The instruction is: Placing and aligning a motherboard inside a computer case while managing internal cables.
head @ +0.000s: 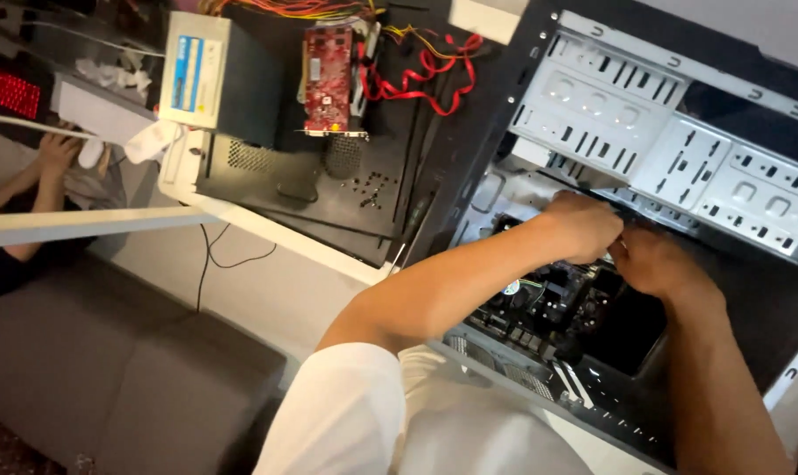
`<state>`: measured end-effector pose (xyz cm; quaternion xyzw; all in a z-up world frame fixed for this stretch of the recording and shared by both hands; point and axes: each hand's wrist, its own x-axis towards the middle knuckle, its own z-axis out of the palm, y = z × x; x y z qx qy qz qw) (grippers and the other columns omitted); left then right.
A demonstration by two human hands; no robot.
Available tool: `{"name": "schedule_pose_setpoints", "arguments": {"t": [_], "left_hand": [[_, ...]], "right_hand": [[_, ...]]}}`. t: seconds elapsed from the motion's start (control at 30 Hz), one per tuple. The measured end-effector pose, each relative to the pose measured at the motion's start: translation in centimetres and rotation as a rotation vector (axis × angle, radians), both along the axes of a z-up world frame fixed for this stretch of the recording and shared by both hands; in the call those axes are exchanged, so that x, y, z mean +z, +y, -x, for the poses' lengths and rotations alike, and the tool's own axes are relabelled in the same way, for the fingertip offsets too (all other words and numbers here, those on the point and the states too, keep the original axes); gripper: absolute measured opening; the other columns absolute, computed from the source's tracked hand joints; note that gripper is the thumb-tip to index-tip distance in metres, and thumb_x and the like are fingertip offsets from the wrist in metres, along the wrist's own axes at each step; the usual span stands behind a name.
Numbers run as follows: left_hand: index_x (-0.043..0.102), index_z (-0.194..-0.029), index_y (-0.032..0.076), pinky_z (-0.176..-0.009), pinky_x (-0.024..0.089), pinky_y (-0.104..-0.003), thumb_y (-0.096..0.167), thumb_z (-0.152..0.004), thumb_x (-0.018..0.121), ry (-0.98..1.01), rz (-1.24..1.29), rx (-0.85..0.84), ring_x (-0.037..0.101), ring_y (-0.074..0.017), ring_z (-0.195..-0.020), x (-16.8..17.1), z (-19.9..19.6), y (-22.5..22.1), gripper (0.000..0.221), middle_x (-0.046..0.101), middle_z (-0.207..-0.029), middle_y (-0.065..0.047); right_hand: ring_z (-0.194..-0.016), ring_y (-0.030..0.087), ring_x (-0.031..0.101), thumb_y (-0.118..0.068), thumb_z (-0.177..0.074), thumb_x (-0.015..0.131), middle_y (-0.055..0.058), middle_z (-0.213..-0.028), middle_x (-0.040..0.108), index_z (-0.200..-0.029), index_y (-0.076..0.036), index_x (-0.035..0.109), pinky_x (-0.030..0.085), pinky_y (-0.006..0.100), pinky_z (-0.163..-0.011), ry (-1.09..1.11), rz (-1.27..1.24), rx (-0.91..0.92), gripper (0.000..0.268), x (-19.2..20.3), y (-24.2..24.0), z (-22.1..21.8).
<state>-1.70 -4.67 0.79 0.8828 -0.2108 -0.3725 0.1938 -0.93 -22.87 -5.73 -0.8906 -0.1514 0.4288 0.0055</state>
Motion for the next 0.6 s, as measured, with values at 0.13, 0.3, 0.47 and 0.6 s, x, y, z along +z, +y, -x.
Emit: {"name": "schedule_pose_setpoints", "arguments": {"t": [0.13, 0.3, 0.47, 0.6], "left_hand": [[0.077, -0.104, 0.015, -0.075, 0.06, -0.046, 0.034, -0.091, 0.062, -0.093, 0.043, 0.007, 0.074, -0.0335, -0.098, -0.3, 0.8, 0.0, 0.028, 0.076, -0.108, -0.008], [0.066, -0.122, 0.008, -0.081, 0.062, -0.047, 0.045, -0.098, 0.052, -0.063, 0.081, -0.033, 0.071, -0.0308, -0.109, 7.1, 3.3, 2.1, 0.045, 0.073, -0.119, -0.012], [0.064, -0.123, 0.01, -0.08, 0.062, -0.038, 0.041, -0.1, 0.049, -0.166, 0.571, 0.185, 0.074, -0.0239, -0.098, 10.6, 11.3, 7.7, 0.04, 0.074, -0.113, -0.009], [0.069, -0.106, 0.005, -0.078, 0.052, -0.031, 0.015, -0.106, 0.057, -0.462, 0.901, 0.636, 0.066, -0.0197, -0.083, 13.0, 18.6, 13.1, 0.015, 0.07, -0.097, -0.009]], "right_hand": [[-0.123, 0.037, 0.066, -0.03, -0.095, 0.057, 0.021, -0.131, 0.068, -0.122, -0.005, 0.069, 0.053, 0.047, -0.095, -0.048, -0.057, 0.028, 0.039, 1.4, 0.6, 0.2], [-0.104, 0.031, 0.077, -0.027, -0.093, 0.066, 0.018, -0.116, 0.077, -0.109, -0.006, 0.077, 0.058, 0.041, -0.085, 0.011, 0.034, 0.018, 0.028, 4.5, 1.9, 0.3], [-0.118, 0.037, 0.069, -0.034, -0.099, 0.053, 0.016, -0.129, 0.071, -0.131, -0.02, 0.064, 0.053, 0.043, -0.097, -0.034, -0.175, 0.007, 0.037, 4.4, 0.7, 0.8], [-0.107, 0.026, 0.076, -0.05, -0.101, 0.045, 0.008, -0.127, 0.073, -0.139, -0.022, 0.058, 0.06, 0.039, -0.092, -0.001, -0.199, 0.021, 0.05, 12.6, 1.9, 2.3]]}}
